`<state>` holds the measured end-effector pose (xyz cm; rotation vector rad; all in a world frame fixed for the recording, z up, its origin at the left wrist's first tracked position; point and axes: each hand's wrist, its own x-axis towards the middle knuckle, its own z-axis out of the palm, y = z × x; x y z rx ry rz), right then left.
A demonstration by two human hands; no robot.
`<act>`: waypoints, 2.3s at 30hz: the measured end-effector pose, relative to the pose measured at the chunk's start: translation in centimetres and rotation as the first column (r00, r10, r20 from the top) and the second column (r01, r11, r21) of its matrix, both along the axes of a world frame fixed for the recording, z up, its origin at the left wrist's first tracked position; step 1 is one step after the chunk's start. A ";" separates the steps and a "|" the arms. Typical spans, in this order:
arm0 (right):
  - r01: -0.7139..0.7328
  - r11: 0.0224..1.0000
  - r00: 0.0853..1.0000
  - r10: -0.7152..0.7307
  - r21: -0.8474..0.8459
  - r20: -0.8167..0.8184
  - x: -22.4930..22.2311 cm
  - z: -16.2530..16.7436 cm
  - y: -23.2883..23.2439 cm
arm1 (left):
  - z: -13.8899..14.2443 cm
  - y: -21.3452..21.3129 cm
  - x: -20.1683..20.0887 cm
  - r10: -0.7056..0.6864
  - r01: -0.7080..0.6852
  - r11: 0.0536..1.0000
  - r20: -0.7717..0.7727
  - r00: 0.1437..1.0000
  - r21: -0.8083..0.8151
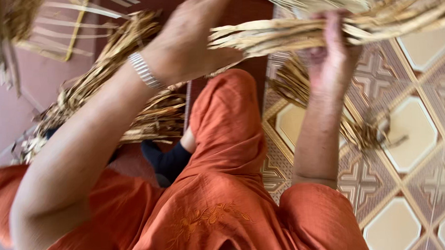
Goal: The person sits on the floor and processes dried palm leaves by hand, separating strands and trimming them with scissors. The person repeatedly picks up bundles, splits them, and cuts the ends to uniform length, placing trimmed pieces aside.
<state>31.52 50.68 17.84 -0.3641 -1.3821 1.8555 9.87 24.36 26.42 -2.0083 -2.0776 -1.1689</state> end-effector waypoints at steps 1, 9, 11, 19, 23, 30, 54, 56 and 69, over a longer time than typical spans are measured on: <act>0.029 0.998 0.999 -0.031 -0.048 -0.037 3.6 -0.3 2.2 | -0.6 -0.4 0.1 -0.018 0.029 0.996 0.139 0.990 -0.080; 0.195 0.895 0.956 -0.264 -0.400 -0.125 24.2 -10.6 9.1 | -4.3 -4.1 -0.7 0.127 -0.028 0.967 0.386 0.914 -0.254; 0.426 0.708 0.872 -0.487 -0.564 0.047 26.6 -12.7 8.7 | -5.7 -4.5 -0.7 0.149 -0.014 0.961 0.473 0.868 -0.277; 0.632 0.468 0.705 -0.677 -0.617 0.208 31.3 -15.7 6.5 | -11.7 -7.0 -1.2 0.317 -0.106 0.936 0.670 0.671 -0.337; 0.654 0.346 0.666 -0.685 -0.672 0.295 31.3 -16.8 6.8 | -17.1 -8.6 -2.8 0.390 -0.196 0.921 0.793 0.468 -0.337; 0.737 0.257 0.630 -0.597 -0.625 0.497 32.7 -16.8 5.6 | -26.3 -16.9 -6.6 0.689 -0.468 0.671 0.717 0.106 -0.575; -0.720 0.536 0.360 -0.254 0.440 0.898 -23.1 -11.9 -11.7 | -33.7 -20.7 -8.1 0.916 -0.654 0.316 0.041 0.399 -0.687; -0.756 0.608 0.025 -0.345 0.244 0.938 -23.6 -13.6 -9.8 | -34.1 -20.3 -9.0 0.941 -0.648 0.266 0.046 0.335 -0.714; -0.791 0.608 -0.233 -0.402 0.068 0.886 -24.3 -18.9 -5.5 | -34.1 -6.6 -11.2 0.527 -0.474 0.699 -0.062 0.848 -0.535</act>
